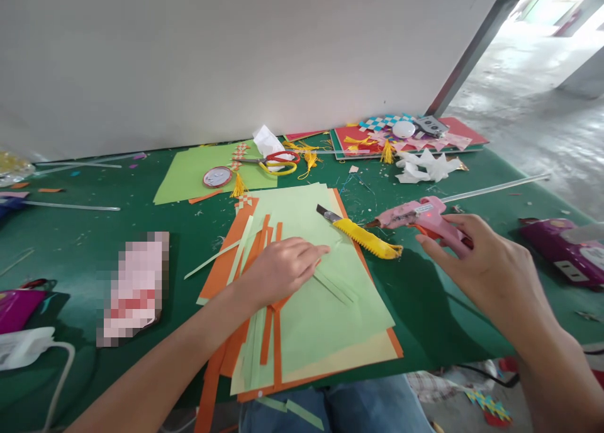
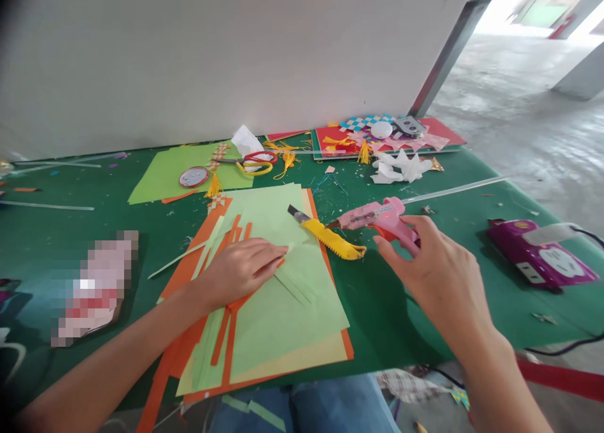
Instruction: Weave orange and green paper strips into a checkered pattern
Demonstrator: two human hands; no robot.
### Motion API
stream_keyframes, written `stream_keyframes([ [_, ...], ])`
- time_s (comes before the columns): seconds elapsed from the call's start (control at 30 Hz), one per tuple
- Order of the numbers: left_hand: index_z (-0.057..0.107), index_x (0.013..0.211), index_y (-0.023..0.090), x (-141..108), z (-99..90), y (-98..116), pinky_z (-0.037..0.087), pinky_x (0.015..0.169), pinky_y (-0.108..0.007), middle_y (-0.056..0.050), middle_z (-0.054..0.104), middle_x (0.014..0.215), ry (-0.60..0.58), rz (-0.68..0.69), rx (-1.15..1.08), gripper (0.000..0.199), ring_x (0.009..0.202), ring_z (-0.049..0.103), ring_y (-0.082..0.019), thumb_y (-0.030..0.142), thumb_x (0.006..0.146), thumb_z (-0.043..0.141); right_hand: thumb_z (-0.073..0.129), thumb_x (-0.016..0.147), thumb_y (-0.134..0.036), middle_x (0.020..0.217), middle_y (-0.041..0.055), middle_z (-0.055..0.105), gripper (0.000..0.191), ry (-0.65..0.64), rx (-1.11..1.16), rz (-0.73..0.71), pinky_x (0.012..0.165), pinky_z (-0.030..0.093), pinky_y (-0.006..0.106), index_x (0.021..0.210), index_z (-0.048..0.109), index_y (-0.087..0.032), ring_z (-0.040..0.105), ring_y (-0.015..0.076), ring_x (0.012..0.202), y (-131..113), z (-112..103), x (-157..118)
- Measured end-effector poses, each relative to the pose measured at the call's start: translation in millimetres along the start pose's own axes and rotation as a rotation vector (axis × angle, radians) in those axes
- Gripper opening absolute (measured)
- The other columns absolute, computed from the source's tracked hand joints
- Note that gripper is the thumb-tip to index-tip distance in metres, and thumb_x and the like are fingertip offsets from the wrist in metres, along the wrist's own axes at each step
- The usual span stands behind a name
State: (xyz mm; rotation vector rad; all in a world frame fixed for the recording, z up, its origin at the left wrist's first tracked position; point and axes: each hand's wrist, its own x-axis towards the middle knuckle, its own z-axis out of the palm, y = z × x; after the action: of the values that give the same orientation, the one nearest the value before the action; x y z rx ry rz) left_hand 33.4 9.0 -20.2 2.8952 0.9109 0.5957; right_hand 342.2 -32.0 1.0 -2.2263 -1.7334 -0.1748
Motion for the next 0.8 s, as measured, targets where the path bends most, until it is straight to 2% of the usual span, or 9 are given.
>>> stream_keyframes([
  [0.13,0.065,0.101,0.018,1.0,-0.6,1.0,0.052,0.082,-0.032,-0.006,0.073,0.091,-0.015,-0.137,-0.076,0.020,0.090,0.068,-0.019,0.020,0.095,0.047,0.058,0.076,-0.063,0.076,0.0025,0.070,0.046,0.032,-0.007,-0.107,0.051,0.039,0.030,0.105,0.056,-0.028,0.067,0.0289,0.062,-8.3,-4.0,-7.4],
  [0.27,0.064,0.092,0.020,2.6,-6.1,2.7,0.050,0.078,-0.030,-0.003,0.072,0.088,-0.038,-0.203,-0.181,0.016,0.083,0.067,-0.017,0.017,0.091,0.048,0.054,0.080,-0.058,0.083,0.0060,0.072,0.044,0.066,-0.013,-0.234,0.055,0.045,0.032,0.108,0.057,-0.024,0.069,0.0281,0.069,-18.8,-4.5,-15.5],
  [0.53,0.065,0.086,0.017,3.3,-7.7,0.8,0.048,0.069,-0.028,-0.003,0.070,0.080,-0.020,-0.277,-0.239,0.015,0.073,0.065,-0.017,0.024,0.090,0.052,0.051,0.087,-0.047,0.089,0.0085,0.071,0.036,0.064,-0.038,-0.394,0.062,0.047,0.032,0.109,0.057,-0.020,0.068,0.0256,0.076,-41.7,1.1,-22.4],
  [0.8,0.070,0.086,0.016,1.0,-5.6,-0.4,0.048,0.068,-0.028,-0.004,0.072,0.079,0.007,-0.255,-0.236,0.020,0.073,0.067,-0.018,0.024,0.090,0.052,0.059,0.086,-0.042,0.092,0.0095,0.072,0.033,0.134,-0.028,-0.508,0.063,0.048,0.031,0.107,0.058,-0.015,0.068,0.0237,0.075,-54.0,5.7,-21.3],
])
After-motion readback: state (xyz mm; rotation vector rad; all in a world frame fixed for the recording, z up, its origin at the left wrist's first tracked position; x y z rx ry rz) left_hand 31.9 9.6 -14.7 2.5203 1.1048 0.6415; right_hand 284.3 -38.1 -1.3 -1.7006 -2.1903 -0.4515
